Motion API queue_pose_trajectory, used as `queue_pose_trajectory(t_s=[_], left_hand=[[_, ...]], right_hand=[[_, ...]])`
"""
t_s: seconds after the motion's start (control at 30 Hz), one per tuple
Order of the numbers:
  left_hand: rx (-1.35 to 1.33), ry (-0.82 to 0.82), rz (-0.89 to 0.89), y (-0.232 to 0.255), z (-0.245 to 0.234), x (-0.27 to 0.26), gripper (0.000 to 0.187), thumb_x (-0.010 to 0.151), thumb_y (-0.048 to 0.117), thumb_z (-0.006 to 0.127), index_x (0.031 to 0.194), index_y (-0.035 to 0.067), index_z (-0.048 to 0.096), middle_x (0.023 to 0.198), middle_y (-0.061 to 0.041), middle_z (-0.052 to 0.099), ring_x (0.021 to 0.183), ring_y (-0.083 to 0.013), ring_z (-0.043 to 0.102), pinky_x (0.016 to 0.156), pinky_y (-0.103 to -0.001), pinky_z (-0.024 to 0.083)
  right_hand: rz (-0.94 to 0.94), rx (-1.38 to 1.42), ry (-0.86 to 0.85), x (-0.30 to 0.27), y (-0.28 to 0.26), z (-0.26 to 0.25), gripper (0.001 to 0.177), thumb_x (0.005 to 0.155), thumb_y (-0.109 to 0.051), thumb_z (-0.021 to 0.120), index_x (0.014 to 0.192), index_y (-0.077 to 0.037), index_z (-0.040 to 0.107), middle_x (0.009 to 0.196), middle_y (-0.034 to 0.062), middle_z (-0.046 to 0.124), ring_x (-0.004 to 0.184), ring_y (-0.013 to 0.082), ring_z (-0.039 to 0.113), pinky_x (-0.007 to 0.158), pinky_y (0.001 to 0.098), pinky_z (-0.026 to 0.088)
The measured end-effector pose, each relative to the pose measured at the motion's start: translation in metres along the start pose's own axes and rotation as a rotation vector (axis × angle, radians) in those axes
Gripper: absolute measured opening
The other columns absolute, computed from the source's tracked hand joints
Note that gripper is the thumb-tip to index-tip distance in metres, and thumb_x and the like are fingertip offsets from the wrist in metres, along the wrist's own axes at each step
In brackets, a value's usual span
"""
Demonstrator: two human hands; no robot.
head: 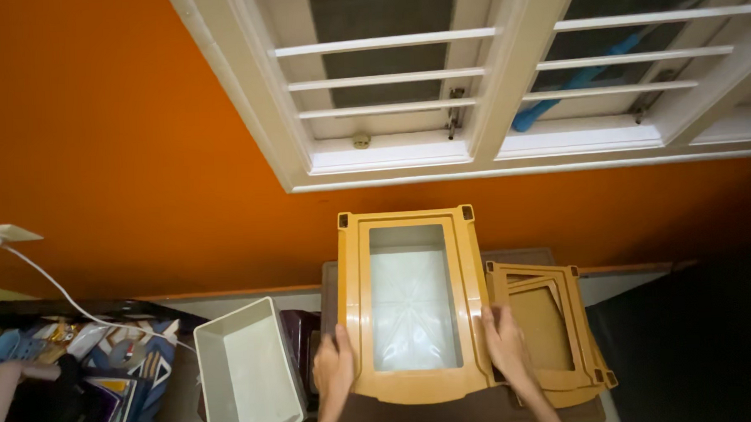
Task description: The person assembles a plastic storage unit by placing white bins into yellow frames and attaching small yellow corner pieces. They repeat this process for multiple units, stacking the assembled frames and bins on a table.
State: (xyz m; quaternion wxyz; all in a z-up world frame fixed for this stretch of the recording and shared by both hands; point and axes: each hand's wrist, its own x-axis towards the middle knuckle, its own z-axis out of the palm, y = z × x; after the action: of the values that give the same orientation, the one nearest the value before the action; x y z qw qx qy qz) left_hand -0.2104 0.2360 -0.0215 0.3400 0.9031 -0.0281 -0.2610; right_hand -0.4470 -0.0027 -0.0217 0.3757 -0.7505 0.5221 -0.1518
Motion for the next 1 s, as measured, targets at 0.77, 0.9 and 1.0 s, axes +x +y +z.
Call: queue_pose_trajectory(t_s=[0.77,0.9,1.0], left_hand=[[0.163,0.101,-0.071,-0.008,0.015,0.006,0.073,0.096,0.063,0.032,0.100,0.011,0.083,0.098,-0.025,0.076,0.096,-0.0432,0.073,0.090,-0.053,0.056],[0.170,0.098,-0.042,-0.012,0.014,0.004,0.074,0.097,0.063,0.032,0.094,0.010,0.084,0.096,-0.023,0.077,0.096,-0.0436,0.072,0.090,-0.054,0.055],[0.163,0.089,0.012,-0.015,0.010,0.006,0.078,0.099,0.062,0.032,0.083,0.005,0.083,0.086,-0.024,0.075,0.086,-0.0412,0.071,0.084,-0.054,0.054]], right_hand=[[0.378,-0.247,-0.039,-0.009,0.004,0.012,0.081,0.094,-0.072,0.036,0.111,-0.004,0.077,0.106,0.0329,0.073,0.107,0.0478,0.069,0.096,0.0548,0.053],[0.275,-0.170,-0.017,-0.008,0.014,0.013,0.078,0.095,-0.069,0.038,0.108,-0.002,0.077,0.102,0.0338,0.072,0.105,0.0498,0.068,0.094,0.0554,0.053],[0.149,-0.135,0.032,-0.003,0.016,0.013,0.080,0.094,-0.069,0.041,0.104,0.003,0.074,0.098,0.0348,0.071,0.100,0.0505,0.068,0.090,0.0565,0.052]])
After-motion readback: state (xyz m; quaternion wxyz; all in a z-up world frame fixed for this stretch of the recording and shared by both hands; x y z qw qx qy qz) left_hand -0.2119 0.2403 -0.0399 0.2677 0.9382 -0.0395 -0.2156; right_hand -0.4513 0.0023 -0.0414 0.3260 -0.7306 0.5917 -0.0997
